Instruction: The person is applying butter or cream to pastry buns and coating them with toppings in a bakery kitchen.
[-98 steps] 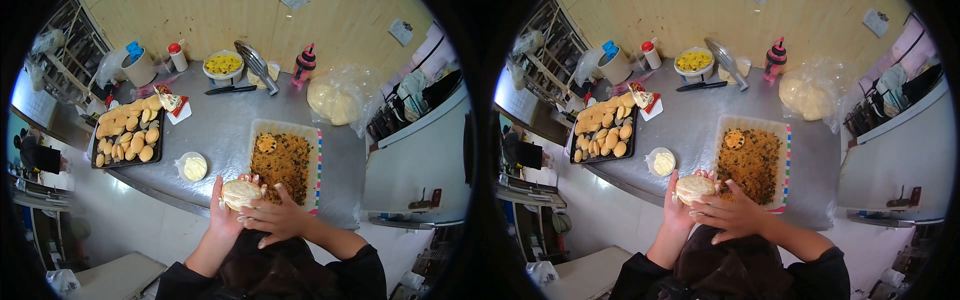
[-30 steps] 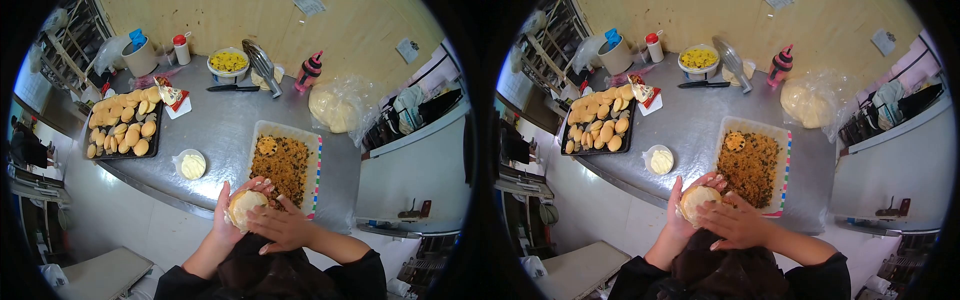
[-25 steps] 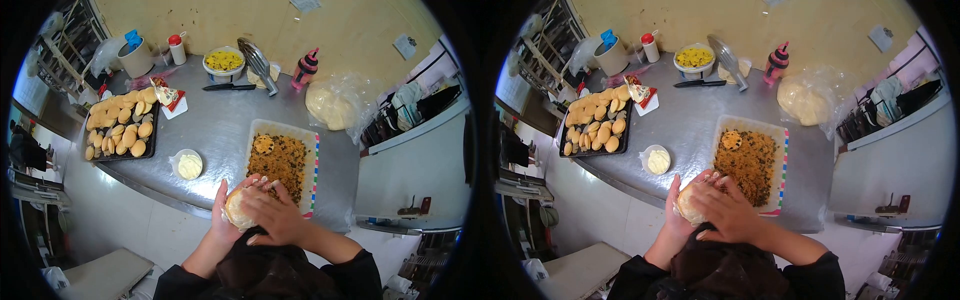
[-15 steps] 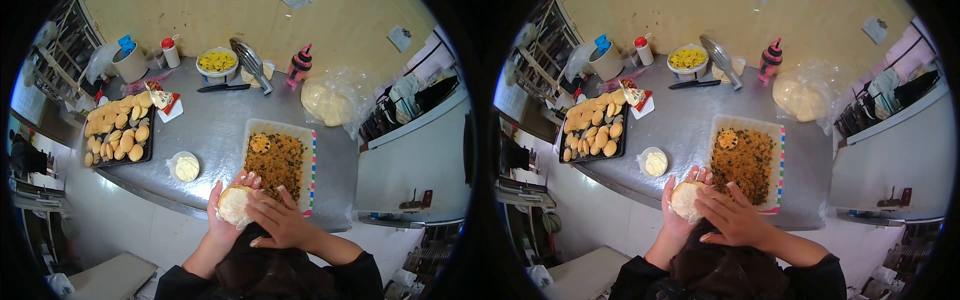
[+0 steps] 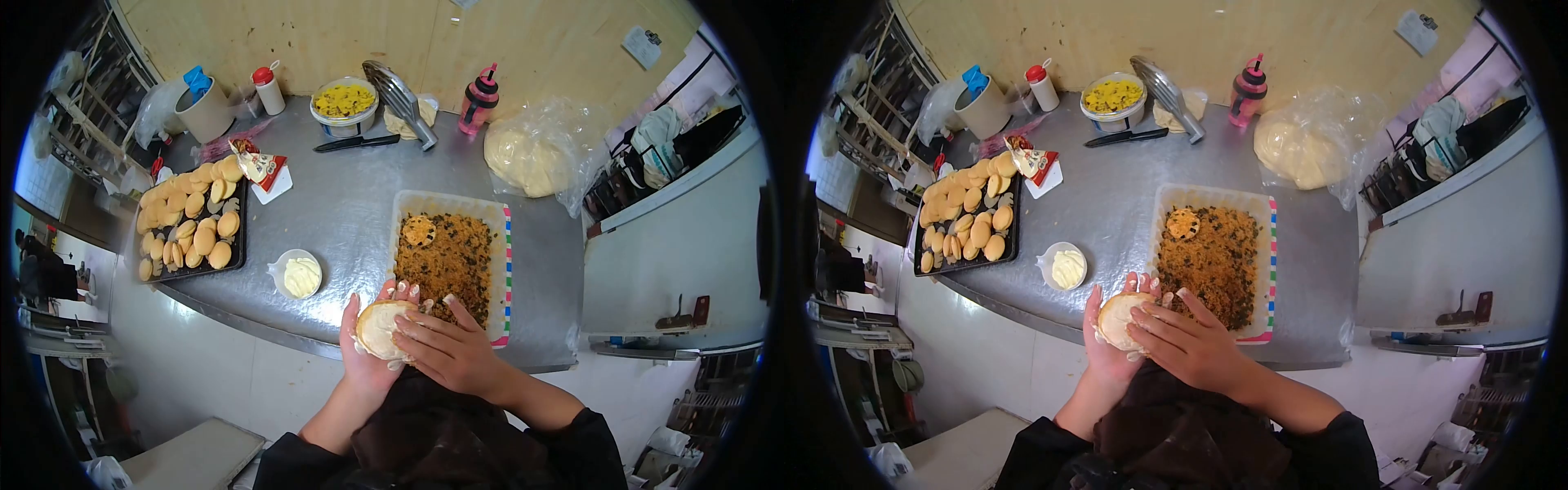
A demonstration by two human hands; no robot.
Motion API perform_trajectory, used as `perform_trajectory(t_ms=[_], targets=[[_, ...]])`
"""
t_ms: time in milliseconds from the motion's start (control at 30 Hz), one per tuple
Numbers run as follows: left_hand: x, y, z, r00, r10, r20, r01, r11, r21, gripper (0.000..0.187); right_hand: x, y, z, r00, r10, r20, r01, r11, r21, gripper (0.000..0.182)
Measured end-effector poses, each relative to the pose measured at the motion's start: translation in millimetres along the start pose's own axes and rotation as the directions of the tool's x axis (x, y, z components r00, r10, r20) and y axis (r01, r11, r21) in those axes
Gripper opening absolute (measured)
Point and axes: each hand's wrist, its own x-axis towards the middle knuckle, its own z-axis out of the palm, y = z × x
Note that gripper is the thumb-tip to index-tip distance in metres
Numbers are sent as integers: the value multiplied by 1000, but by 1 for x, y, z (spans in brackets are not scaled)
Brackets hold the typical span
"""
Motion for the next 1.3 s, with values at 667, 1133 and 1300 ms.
perform_trajectory(t_ms=[667,1133,1300], targets=[[-3,3,9,998,-47,46,46,999,13,51,5,6,-5,995,87,-53,-79,986,149,37],[-12,8,19,981,-190,-31,193,959,208,65,23,21,-17,881,471,-48,-409,808,424,22],[-8,16,0,928,-268,259,272,962,20,64,25,16,-17,952,294,-81,-249,903,350,25]])
